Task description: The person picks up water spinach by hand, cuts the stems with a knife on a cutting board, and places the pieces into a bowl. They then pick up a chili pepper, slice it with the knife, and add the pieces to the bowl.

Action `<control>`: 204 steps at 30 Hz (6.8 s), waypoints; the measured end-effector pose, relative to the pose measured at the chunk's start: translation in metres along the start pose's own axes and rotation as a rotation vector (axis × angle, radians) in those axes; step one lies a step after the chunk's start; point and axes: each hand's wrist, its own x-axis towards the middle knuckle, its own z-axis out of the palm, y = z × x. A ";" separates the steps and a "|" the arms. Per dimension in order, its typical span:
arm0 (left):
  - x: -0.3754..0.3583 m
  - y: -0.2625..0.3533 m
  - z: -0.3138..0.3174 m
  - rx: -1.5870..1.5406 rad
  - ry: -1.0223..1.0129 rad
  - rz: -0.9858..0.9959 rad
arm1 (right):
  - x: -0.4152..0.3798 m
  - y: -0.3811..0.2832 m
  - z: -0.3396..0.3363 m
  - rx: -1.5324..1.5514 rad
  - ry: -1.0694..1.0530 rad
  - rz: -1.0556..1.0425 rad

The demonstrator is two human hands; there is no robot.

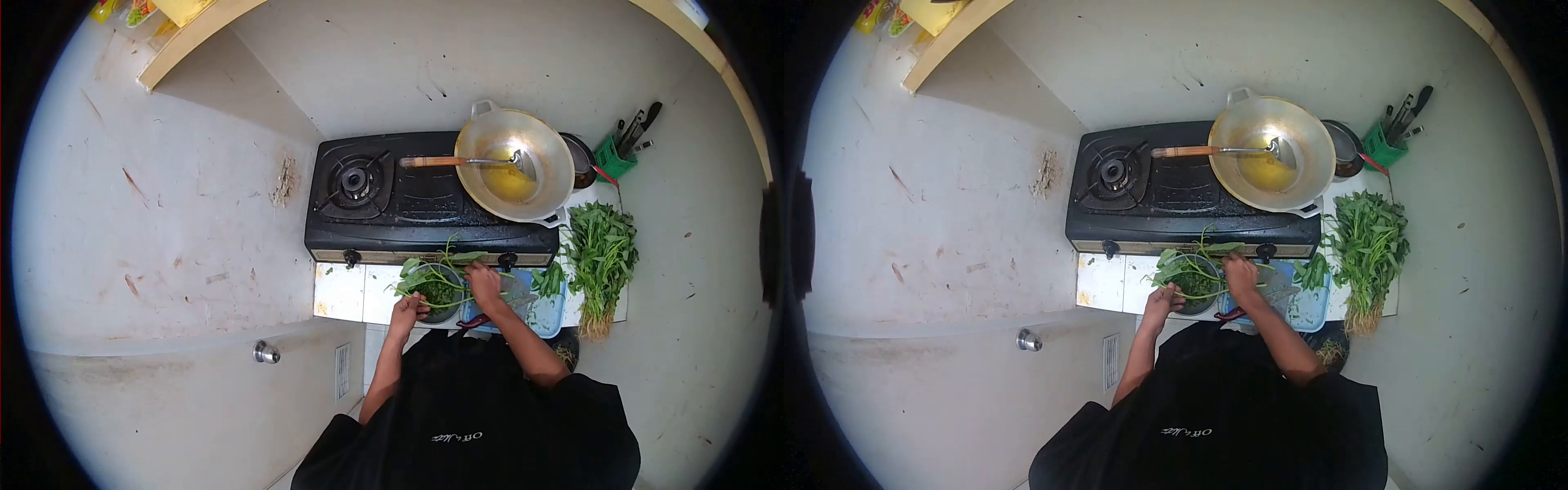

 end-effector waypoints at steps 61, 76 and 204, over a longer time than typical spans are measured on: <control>-0.031 0.116 0.051 -0.915 -0.224 -0.114 | -0.057 0.071 -0.025 0.287 0.009 0.052; -0.070 0.167 0.018 -1.231 -0.641 -0.075 | -0.063 0.058 -0.022 0.067 0.118 0.085; -0.064 0.030 0.359 0.282 -0.886 0.130 | -0.222 0.083 -0.163 1.614 0.900 0.643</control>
